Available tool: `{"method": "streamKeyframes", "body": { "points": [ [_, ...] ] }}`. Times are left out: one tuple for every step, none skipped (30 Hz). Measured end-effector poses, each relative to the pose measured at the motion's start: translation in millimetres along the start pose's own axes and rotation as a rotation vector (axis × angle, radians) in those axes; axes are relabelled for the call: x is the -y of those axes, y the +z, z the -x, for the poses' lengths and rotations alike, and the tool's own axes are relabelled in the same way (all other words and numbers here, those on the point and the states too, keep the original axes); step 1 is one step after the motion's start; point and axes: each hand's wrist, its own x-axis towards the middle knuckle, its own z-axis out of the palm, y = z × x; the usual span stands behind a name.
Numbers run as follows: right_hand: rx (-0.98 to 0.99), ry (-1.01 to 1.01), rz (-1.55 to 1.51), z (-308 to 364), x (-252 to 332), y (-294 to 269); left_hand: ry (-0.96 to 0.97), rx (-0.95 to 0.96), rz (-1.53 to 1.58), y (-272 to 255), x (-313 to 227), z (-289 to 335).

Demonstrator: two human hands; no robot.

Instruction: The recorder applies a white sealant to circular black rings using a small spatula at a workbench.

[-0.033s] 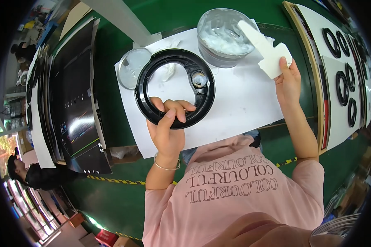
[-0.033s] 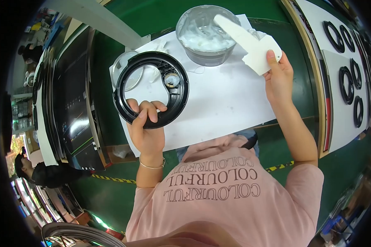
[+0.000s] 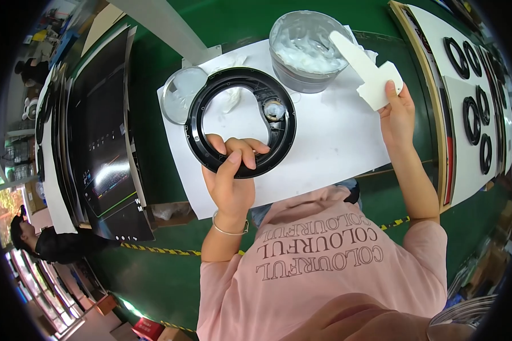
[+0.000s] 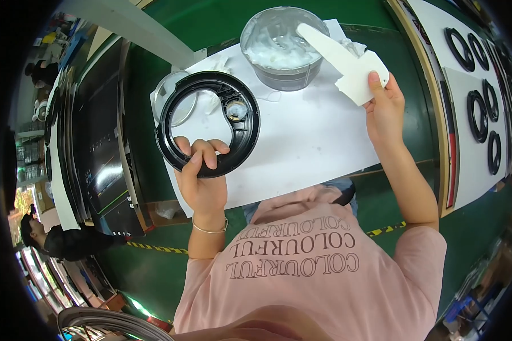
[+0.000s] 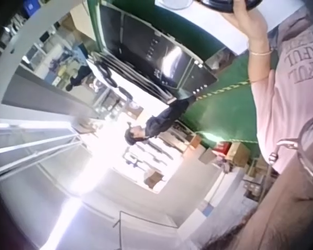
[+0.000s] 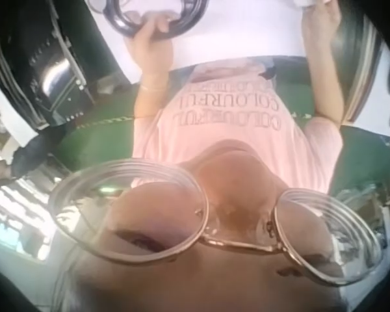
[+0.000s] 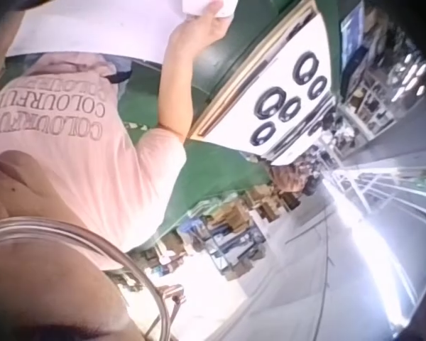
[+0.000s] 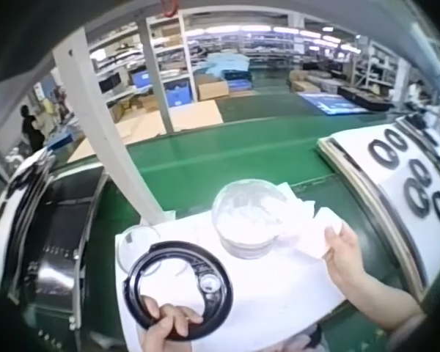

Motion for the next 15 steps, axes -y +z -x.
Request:
{"method": "streamKeyframes", "body": {
  "points": [
    [-0.003, -0.001, 0.000, 0, -3, -6, -0.002, 0.002, 0.001, 0, 0, 0],
    [-0.056, 0.022, -0.035, -2, -7, -16, -0.005, -0.004, 0.002, 1, 1, -1],
    [-0.109, 0.044, -0.071, -3, -7, -25, -0.007, -0.011, 0.003, 1, 1, -1],
    [-0.110, 0.043, -0.070, -1, -6, -32, -0.007, -0.010, 0.004, 1, 1, -1],
    [-0.118, 0.066, -0.098, 3, -3, -38, -0.007, -0.007, 0.002, 2, 2, -2],
    [-0.126, 0.087, -0.126, 6, -1, -42, -0.007, -0.004, 0.000, 2, 2, -2],
    [-0.128, 0.087, -0.126, 10, 3, -42, -0.008, -0.003, 0.000, 3, 2, -2],
    [-0.127, 0.126, -0.177, 13, 9, -41, -0.011, -0.004, -0.007, 3, 1, -2],
    [-0.126, 0.165, -0.229, 15, 14, -39, -0.013, -0.005, -0.014, 4, 0, -2],
    [-0.125, 0.185, -0.247, 15, 18, -36, -0.013, 0.000, -0.014, 4, 0, -2],
    [-0.127, 0.181, -0.250, 15, 20, -34, -0.010, 0.009, -0.010, 4, 0, -2],
    [-0.103, 0.227, -0.270, 15, 21, -32, -0.005, 0.018, -0.007, 5, 0, -1],
    [-0.076, 0.274, -0.289, 14, 23, -29, -0.002, 0.020, -0.007, 5, -1, -1],
    [-0.073, 0.272, -0.290, 13, 26, -25, 0.001, 0.019, -0.007, 6, -1, 0],
    [-0.059, 0.271, -0.275, 13, 29, -20, 0.006, 0.017, -0.007, 6, -1, 0]
  ]
}}
